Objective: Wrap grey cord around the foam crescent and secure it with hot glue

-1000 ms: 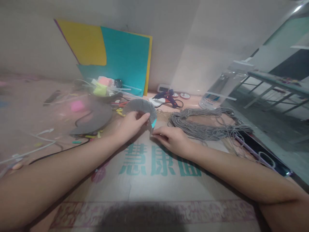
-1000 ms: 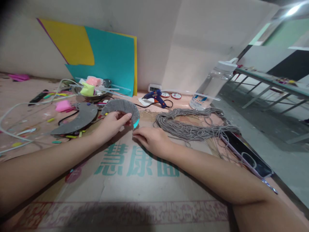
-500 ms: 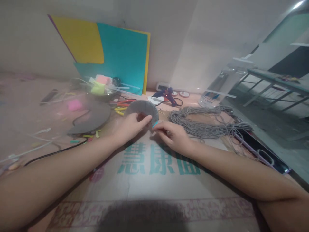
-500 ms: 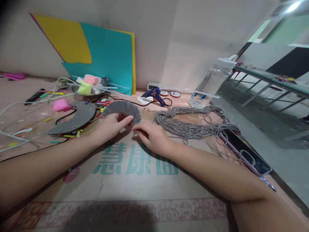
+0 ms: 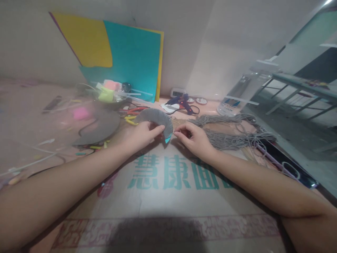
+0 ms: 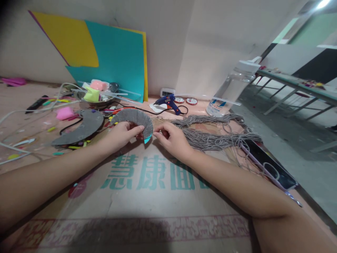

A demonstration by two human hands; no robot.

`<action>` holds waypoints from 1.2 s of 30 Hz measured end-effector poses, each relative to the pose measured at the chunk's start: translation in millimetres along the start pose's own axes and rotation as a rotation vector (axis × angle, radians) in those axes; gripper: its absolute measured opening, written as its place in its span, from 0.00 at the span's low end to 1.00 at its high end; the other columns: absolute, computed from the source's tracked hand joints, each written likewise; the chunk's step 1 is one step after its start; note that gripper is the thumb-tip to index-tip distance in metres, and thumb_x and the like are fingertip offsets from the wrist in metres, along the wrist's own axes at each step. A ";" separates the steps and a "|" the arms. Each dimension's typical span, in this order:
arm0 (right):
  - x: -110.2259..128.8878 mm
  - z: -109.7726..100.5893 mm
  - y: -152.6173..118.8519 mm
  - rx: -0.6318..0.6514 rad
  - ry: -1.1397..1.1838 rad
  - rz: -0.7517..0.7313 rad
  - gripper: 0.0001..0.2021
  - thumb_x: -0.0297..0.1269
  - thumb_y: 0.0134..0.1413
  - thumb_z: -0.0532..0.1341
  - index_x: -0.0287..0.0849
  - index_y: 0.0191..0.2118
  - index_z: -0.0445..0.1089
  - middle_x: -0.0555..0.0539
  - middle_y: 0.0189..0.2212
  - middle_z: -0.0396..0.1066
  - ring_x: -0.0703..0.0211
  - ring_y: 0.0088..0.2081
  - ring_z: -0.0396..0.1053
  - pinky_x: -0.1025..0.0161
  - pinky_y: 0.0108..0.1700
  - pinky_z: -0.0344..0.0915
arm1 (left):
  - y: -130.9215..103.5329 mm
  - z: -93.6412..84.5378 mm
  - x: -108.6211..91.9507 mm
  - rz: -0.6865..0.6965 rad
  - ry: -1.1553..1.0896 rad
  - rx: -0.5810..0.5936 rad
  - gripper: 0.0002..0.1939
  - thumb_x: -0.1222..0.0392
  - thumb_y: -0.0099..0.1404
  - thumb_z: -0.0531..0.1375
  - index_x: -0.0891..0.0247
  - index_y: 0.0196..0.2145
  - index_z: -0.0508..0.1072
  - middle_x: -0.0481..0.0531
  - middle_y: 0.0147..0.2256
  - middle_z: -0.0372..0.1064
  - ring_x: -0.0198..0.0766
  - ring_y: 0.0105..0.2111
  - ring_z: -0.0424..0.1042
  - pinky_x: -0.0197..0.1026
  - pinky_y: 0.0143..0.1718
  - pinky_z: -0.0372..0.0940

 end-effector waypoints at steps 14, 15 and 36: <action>-3.8 3.4 0.8 0.044 0.037 0.062 0.05 0.38 0.58 0.61 0.43 0.35 0.72 0.51 0.26 0.69 0.63 0.27 0.62 0.64 0.31 0.58 | 1.2 0.4 2.1 -0.015 -0.022 0.029 0.20 0.44 0.61 0.58 0.64 0.24 0.76 0.54 0.26 0.76 0.38 0.24 0.69 0.37 0.22 0.58; -4.0 3.4 0.9 0.047 0.044 0.064 0.06 0.38 0.58 0.61 0.43 0.35 0.73 0.51 0.26 0.69 0.63 0.27 0.62 0.64 0.31 0.58 | 1.5 0.6 2.8 -0.019 -0.018 0.035 0.21 0.43 0.61 0.58 0.64 0.24 0.76 0.54 0.27 0.76 0.39 0.24 0.70 0.37 0.22 0.58; -13.7 8.7 0.2 0.128 0.568 0.405 0.17 0.52 0.52 0.63 0.42 0.31 0.67 0.56 0.20 0.60 0.68 0.20 0.56 0.68 0.21 0.52 | -8.0 13.9 -4.3 0.337 -0.281 0.115 0.19 0.59 0.60 0.63 0.58 0.46 0.61 0.48 0.41 0.64 0.33 0.36 0.70 0.38 0.40 0.67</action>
Point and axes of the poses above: each hand's wrist, its own y-axis towards the middle knuckle, its own z-axis out of the palm, x = y × z, the point moved 4 cm from there along y, towards the middle knuckle
